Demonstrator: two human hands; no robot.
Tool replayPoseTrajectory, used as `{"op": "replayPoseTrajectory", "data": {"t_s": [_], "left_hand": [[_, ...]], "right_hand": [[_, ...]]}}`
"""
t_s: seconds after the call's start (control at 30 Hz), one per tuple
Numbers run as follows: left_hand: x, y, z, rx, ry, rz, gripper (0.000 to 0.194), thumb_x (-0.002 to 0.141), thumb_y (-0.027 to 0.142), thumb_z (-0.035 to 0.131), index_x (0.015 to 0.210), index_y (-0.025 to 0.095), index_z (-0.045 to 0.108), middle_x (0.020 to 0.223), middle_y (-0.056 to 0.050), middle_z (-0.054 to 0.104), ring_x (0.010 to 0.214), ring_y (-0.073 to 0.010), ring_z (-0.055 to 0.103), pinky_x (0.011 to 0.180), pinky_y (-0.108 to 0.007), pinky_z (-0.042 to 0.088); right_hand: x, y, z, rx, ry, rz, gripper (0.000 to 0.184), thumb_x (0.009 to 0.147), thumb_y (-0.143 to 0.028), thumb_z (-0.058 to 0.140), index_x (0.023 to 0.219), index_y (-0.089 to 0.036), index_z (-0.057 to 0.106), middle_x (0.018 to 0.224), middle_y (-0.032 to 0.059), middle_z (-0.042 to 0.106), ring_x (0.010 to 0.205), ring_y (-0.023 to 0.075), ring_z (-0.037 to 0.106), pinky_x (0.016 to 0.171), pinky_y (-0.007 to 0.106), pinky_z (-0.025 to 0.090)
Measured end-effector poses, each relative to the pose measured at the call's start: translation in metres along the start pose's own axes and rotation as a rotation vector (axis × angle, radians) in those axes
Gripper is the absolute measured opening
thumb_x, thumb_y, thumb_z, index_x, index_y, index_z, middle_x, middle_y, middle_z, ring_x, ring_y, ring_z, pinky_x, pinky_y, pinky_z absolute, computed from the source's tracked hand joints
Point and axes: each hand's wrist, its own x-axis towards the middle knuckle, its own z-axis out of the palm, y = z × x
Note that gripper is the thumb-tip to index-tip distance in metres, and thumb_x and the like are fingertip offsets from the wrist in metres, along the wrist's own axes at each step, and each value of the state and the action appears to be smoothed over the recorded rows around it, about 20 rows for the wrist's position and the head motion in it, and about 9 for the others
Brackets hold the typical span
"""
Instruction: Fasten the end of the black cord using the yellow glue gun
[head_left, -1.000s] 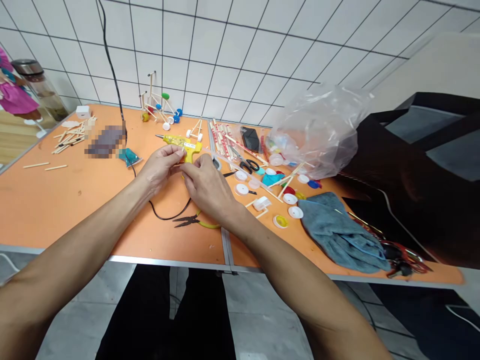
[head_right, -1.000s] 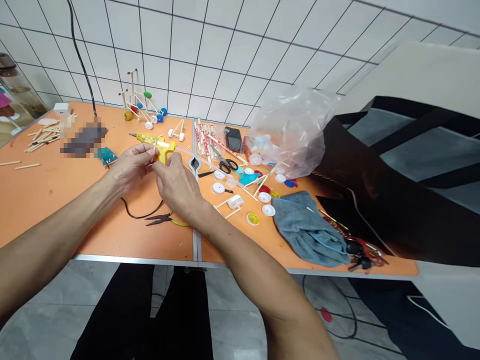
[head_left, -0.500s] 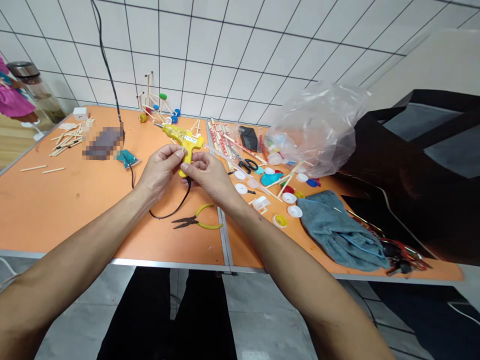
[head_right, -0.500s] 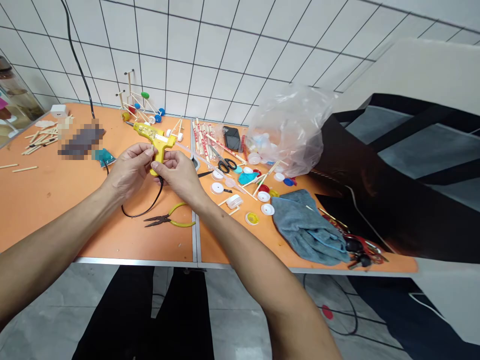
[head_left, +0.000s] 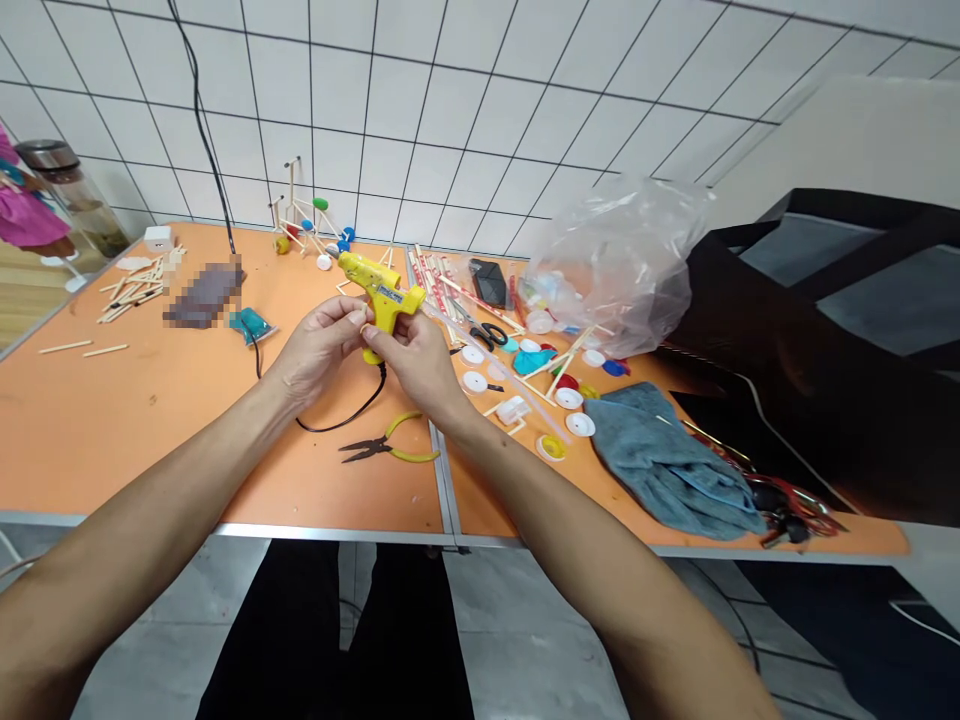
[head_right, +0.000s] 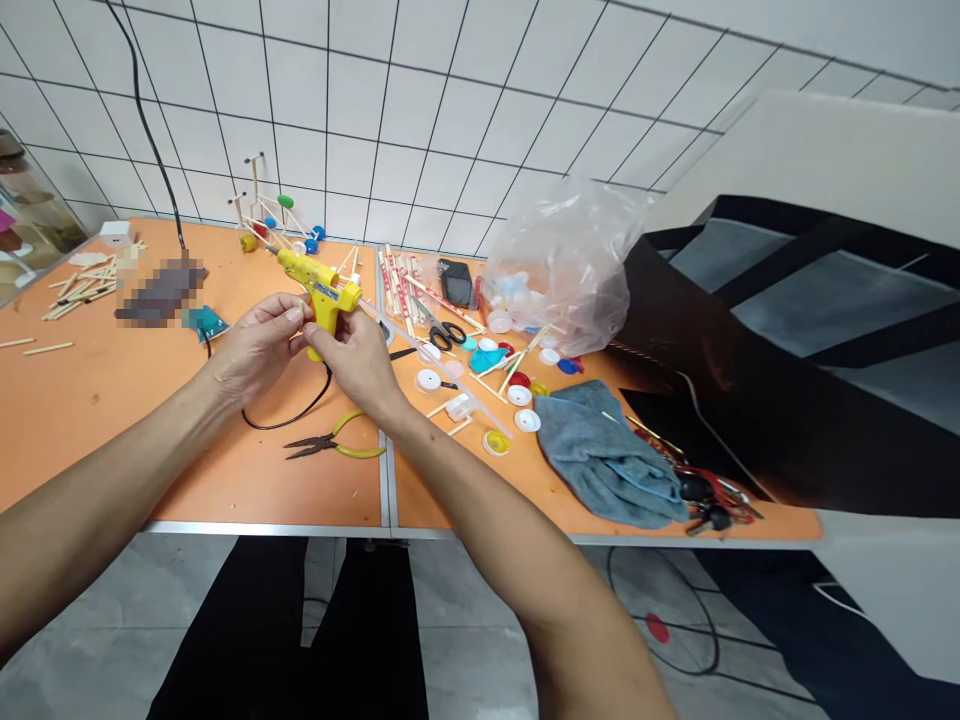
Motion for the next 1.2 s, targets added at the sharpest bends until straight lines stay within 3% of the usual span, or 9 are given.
{"op": "replayPoseTrajectory", "data": {"t_s": [0.13,0.27,0.37,0.47,0.6,0.73,0.9,1.2], "left_hand": [[0.001,-0.001,-0.005,-0.014,0.001,0.008,0.041,0.069,0.035,0.103,0.079,0.022,0.066,0.091,0.003,0.076,0.091,-0.0141,0.072,0.089,-0.028,0.061],[0.002,0.001,-0.006,-0.021,0.095,-0.021,0.035,0.072,0.03,0.1,0.082,0.021,0.068,0.106,0.0,0.083,0.092,-0.0135,0.075,0.083,-0.025,0.06],[0.004,0.005,-0.005,-0.011,0.176,-0.057,0.028,0.079,0.024,0.095,0.082,0.021,0.068,0.09,0.002,0.081,0.072,-0.0093,0.07,0.069,-0.02,0.055],[0.006,0.008,-0.004,0.021,0.235,-0.093,0.024,0.085,0.022,0.09,0.082,0.02,0.067,0.067,0.006,0.069,0.052,-0.0064,0.058,0.055,-0.017,0.045],[0.01,0.008,-0.005,0.056,0.283,-0.071,0.024,0.089,0.023,0.089,0.083,0.021,0.065,0.059,0.006,0.065,0.045,-0.0062,0.053,0.048,-0.017,0.039],[0.012,0.009,-0.006,0.094,0.305,-0.031,0.022,0.093,0.027,0.086,0.085,0.022,0.066,0.054,0.008,0.062,0.039,-0.0065,0.045,0.042,-0.018,0.031],[0.013,0.013,-0.007,0.112,0.32,-0.043,0.014,0.097,0.012,0.072,0.085,0.02,0.069,0.051,0.008,0.058,0.038,-0.0063,0.042,0.042,-0.019,0.03],[0.015,0.012,-0.01,0.137,0.304,-0.013,0.021,0.09,0.015,0.082,0.077,0.019,0.066,0.058,0.005,0.065,0.041,-0.0058,0.047,0.045,-0.019,0.035]], "right_hand": [[0.001,0.002,-0.004,-0.05,0.071,-0.057,0.043,0.084,-0.049,0.078,0.116,-0.021,0.073,0.115,0.0082,0.082,0.102,0.0237,0.076,0.093,0.039,0.064],[0.003,-0.001,-0.009,-0.075,0.096,-0.092,0.037,0.086,-0.049,0.076,0.112,-0.023,0.071,0.116,0.0074,0.081,0.104,0.0238,0.075,0.092,0.039,0.063],[0.003,-0.004,-0.012,-0.083,0.126,-0.084,0.038,0.085,-0.056,0.078,0.104,-0.024,0.069,0.1,0.0041,0.077,0.091,0.0208,0.071,0.082,0.035,0.061],[0.004,-0.003,-0.016,-0.108,0.128,-0.066,0.053,0.087,-0.076,0.076,0.093,-0.025,0.066,0.084,0.001,0.068,0.077,0.0177,0.064,0.072,0.032,0.056],[0.005,-0.002,-0.018,-0.118,0.133,-0.066,0.068,0.084,-0.092,0.07,0.091,-0.025,0.068,0.084,0.0026,0.07,0.071,0.0168,0.06,0.066,0.032,0.051],[0.004,-0.004,-0.017,-0.082,0.108,-0.061,0.064,0.085,-0.089,0.073,0.095,-0.025,0.071,0.101,0.0068,0.08,0.07,0.0157,0.058,0.065,0.032,0.051],[0.003,-0.008,-0.016,-0.085,0.09,-0.056,0.061,0.084,-0.084,0.076,0.094,-0.024,0.074,0.104,0.0088,0.083,0.068,0.015,0.056,0.06,0.031,0.049],[0.004,-0.008,-0.019,-0.126,0.098,-0.083,0.069,0.084,-0.091,0.073,0.097,-0.023,0.076,0.099,0.0081,0.082,0.066,0.0144,0.056,0.06,0.03,0.048]]}}
